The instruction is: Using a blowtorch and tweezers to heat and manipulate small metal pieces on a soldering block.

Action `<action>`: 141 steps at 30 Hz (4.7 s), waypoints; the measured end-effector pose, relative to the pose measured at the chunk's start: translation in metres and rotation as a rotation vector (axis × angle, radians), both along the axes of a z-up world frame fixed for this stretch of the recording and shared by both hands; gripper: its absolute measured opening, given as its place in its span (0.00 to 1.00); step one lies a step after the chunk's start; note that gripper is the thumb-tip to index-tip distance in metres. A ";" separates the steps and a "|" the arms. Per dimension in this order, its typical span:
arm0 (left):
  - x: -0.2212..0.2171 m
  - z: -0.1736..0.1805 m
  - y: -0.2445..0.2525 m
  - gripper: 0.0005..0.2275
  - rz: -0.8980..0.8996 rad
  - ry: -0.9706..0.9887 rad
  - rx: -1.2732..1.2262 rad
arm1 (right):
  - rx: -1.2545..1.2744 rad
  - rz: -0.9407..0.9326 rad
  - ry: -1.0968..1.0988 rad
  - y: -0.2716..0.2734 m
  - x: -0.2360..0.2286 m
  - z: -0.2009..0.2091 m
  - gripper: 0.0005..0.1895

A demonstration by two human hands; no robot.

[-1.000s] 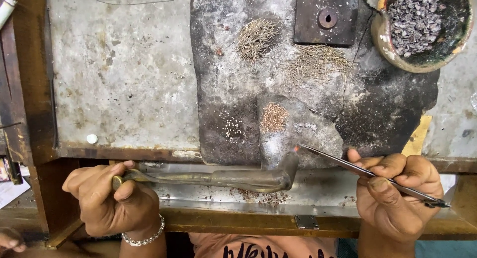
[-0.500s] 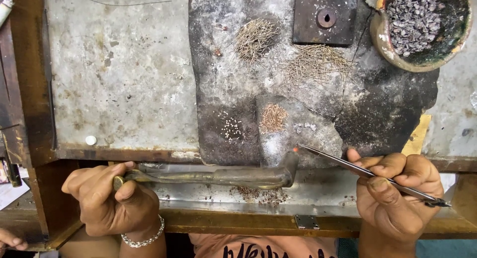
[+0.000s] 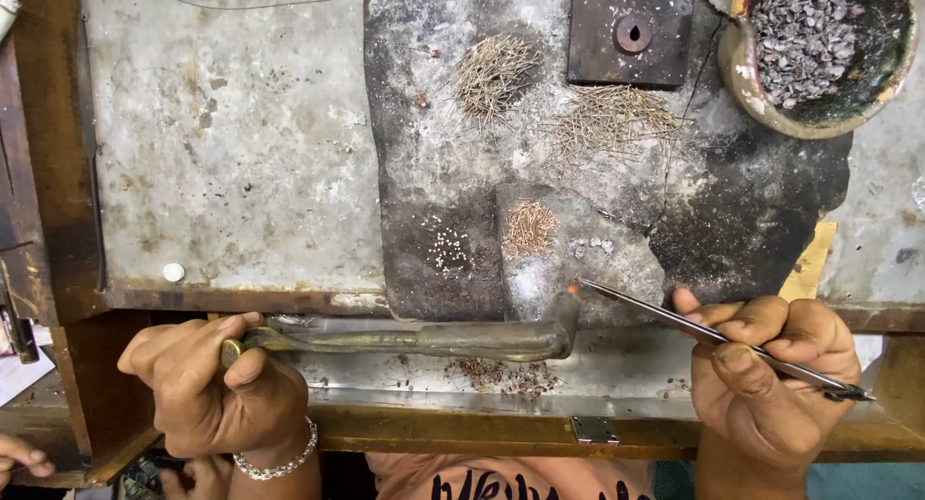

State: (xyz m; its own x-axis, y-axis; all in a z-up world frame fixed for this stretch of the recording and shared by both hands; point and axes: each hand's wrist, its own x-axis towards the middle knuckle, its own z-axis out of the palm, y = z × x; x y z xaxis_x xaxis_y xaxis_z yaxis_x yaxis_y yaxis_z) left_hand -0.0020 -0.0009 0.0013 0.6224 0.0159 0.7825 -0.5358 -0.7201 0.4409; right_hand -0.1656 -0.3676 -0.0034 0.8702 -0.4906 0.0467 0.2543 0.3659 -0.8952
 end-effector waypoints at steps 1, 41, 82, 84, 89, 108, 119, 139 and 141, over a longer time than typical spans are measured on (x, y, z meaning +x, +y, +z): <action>0.000 0.000 0.000 0.21 0.003 0.002 -0.004 | -0.002 0.010 -0.015 -0.001 -0.001 -0.001 0.13; 0.007 -0.007 0.025 0.18 0.061 -0.076 -0.031 | -0.689 0.187 0.371 0.051 0.010 0.065 0.11; -0.003 0.001 0.015 0.21 0.099 -0.141 -0.075 | -1.043 0.871 -0.580 -0.027 -0.019 0.146 0.17; 0.002 -0.002 0.016 0.21 0.109 -0.171 -0.125 | -1.040 0.836 -0.482 -0.037 -0.031 0.147 0.15; 0.002 0.016 0.003 0.20 0.129 -0.191 -0.193 | -0.949 0.466 0.057 -0.057 -0.026 0.112 0.22; 0.005 0.017 0.016 0.17 0.197 -0.127 -0.224 | -0.722 -0.065 -0.258 -0.030 0.030 0.055 0.15; 0.006 0.013 0.017 0.16 0.191 -0.103 -0.228 | -1.032 0.004 -0.313 0.005 0.040 0.085 0.17; 0.009 0.022 0.014 0.16 0.193 -0.079 -0.189 | -1.050 0.059 -0.379 0.003 0.047 0.076 0.18; 0.008 0.021 0.014 0.16 0.197 -0.068 -0.193 | -1.066 0.068 -0.374 0.004 0.048 0.078 0.18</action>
State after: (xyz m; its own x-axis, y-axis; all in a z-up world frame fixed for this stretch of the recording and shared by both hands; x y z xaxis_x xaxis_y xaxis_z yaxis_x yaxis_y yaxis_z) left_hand 0.0061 0.0133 0.0225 0.5387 0.2842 0.7931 -0.4272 -0.7192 0.5479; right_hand -0.1181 -0.3635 0.0747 0.7373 0.0030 0.6756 0.5800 -0.5156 -0.6307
